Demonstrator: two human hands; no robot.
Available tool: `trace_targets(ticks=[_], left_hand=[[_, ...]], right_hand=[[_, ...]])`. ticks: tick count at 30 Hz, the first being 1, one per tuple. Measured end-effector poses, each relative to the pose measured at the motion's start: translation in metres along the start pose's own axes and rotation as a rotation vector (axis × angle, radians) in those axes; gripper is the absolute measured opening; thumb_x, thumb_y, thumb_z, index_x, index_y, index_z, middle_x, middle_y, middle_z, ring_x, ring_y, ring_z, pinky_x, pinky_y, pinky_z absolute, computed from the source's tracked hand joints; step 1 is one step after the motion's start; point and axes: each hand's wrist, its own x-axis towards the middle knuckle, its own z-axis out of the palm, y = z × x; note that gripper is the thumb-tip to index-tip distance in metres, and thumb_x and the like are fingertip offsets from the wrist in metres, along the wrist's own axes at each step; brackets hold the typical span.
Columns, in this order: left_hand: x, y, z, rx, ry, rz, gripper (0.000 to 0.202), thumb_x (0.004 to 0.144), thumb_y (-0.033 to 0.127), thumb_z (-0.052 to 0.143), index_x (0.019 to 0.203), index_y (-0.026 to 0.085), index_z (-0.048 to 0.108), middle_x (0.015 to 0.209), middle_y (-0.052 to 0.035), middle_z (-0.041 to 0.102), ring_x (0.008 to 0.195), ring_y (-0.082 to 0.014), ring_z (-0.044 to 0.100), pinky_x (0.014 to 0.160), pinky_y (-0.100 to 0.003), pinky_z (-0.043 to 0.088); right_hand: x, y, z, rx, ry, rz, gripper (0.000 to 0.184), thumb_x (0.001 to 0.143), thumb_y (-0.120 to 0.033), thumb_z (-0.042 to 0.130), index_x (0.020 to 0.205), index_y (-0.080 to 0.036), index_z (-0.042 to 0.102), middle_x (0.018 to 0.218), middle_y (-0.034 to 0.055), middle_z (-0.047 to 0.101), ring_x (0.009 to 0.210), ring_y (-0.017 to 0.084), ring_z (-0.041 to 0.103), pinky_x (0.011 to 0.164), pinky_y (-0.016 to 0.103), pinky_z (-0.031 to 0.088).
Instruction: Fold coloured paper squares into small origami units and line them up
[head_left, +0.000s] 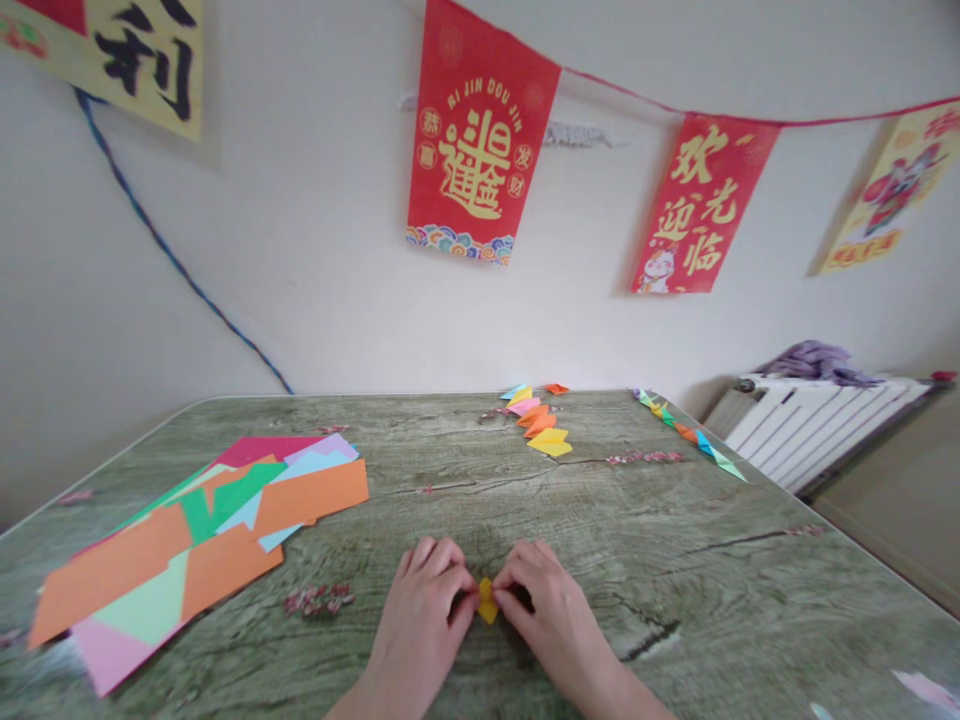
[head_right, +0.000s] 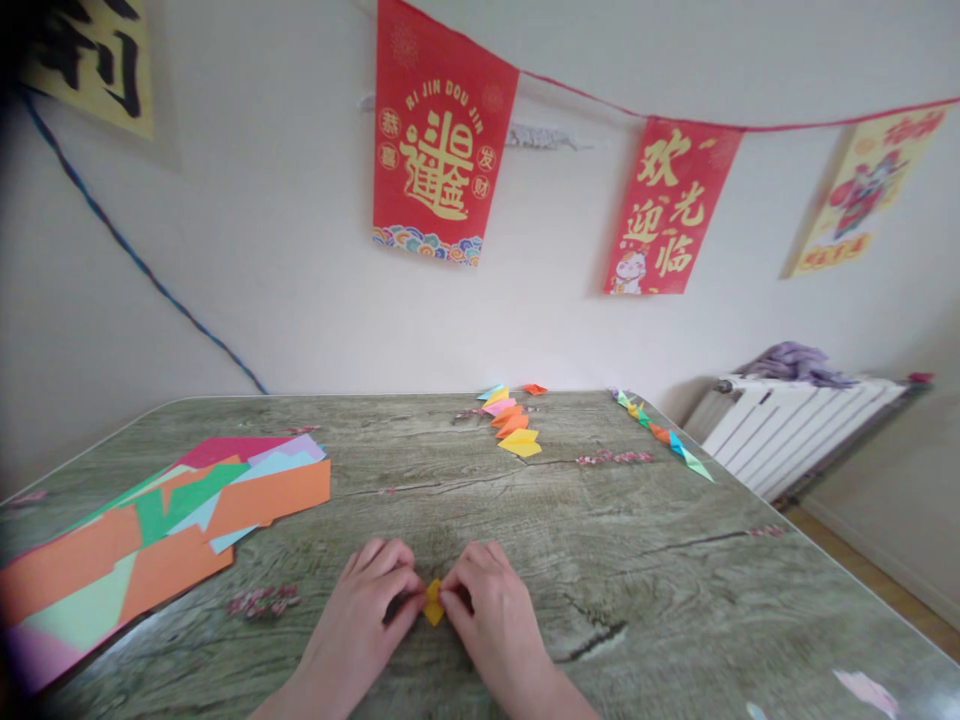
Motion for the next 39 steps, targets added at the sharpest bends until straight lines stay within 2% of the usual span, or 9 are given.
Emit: trace_targets(ticks=[5, 12, 15, 19, 23, 31, 39], left_hand=[[0.005, -0.001, -0.001, -0.019, -0.021, -0.036, 0.017, 0.076, 0.006, 0.066, 0.070, 0.021, 0.063, 0.088, -0.0011, 0.061, 0.088, -0.0226, 0.056, 0.075, -0.036, 0.045], [0.001, 0.000, 0.003, -0.003, -0.015, 0.000, 0.013, 0.078, 0.010, 0.069, 0.074, 0.019, 0.062, 0.091, -0.0023, 0.061, 0.089, -0.0236, 0.055, 0.075, -0.037, 0.044], [0.000, 0.003, 0.002, 0.033, 0.004, 0.052, 0.013, 0.078, 0.007, 0.069, 0.079, 0.018, 0.063, 0.095, -0.0036, 0.063, 0.092, -0.0254, 0.054, 0.078, -0.040, 0.042], [-0.004, 0.005, 0.003, 0.059, 0.005, 0.130, 0.015, 0.080, 0.005, 0.068, 0.077, 0.020, 0.064, 0.090, -0.0010, 0.066, 0.090, -0.0238, 0.054, 0.078, -0.039, 0.040], [-0.005, 0.002, 0.005, 0.042, 0.013, 0.127, 0.016, 0.082, 0.007, 0.067, 0.075, 0.021, 0.064, 0.086, 0.0016, 0.065, 0.087, -0.0214, 0.055, 0.077, -0.037, 0.041], [-0.001, 0.001, 0.011, -0.005, 0.027, -0.025, 0.014, 0.085, 0.011, 0.064, 0.075, 0.020, 0.061, 0.092, -0.0021, 0.059, 0.089, -0.0232, 0.053, 0.076, -0.038, 0.044], [0.003, 0.001, 0.010, -0.035, -0.010, -0.107, 0.014, 0.083, 0.010, 0.062, 0.073, 0.020, 0.059, 0.095, -0.0035, 0.058, 0.092, -0.0249, 0.052, 0.078, -0.039, 0.041]], right_hand=[[0.004, -0.003, -0.001, 0.012, -0.001, 0.067, 0.018, 0.080, -0.004, 0.066, 0.072, -0.020, 0.063, 0.082, 0.0001, 0.062, 0.085, 0.019, 0.054, 0.077, 0.031, 0.042], [0.003, -0.003, -0.002, 0.025, 0.005, 0.078, 0.019, 0.077, -0.001, 0.068, 0.072, -0.019, 0.062, 0.082, 0.0004, 0.061, 0.086, 0.020, 0.054, 0.078, 0.031, 0.042], [0.002, 0.001, -0.002, 0.038, 0.006, 0.024, 0.023, 0.075, 0.003, 0.069, 0.072, -0.018, 0.061, 0.083, -0.0002, 0.061, 0.086, 0.019, 0.055, 0.077, 0.029, 0.043], [-0.004, 0.007, 0.000, -0.013, 0.000, -0.122, 0.024, 0.074, 0.003, 0.071, 0.076, -0.018, 0.060, 0.084, 0.0000, 0.062, 0.084, 0.018, 0.054, 0.075, 0.028, 0.043], [-0.008, 0.010, 0.002, -0.083, 0.018, -0.200, 0.022, 0.076, 0.001, 0.071, 0.078, -0.019, 0.061, 0.082, -0.0002, 0.062, 0.082, 0.019, 0.054, 0.075, 0.030, 0.043], [0.002, 0.001, 0.001, -0.040, 0.038, 0.004, 0.019, 0.080, -0.004, 0.069, 0.072, -0.019, 0.060, 0.081, 0.0005, 0.061, 0.085, 0.020, 0.054, 0.077, 0.033, 0.044], [-0.001, 0.001, 0.005, -0.057, 0.026, 0.042, 0.019, 0.080, -0.003, 0.064, 0.075, -0.019, 0.056, 0.084, 0.0019, 0.058, 0.086, 0.022, 0.051, 0.079, 0.036, 0.042]])
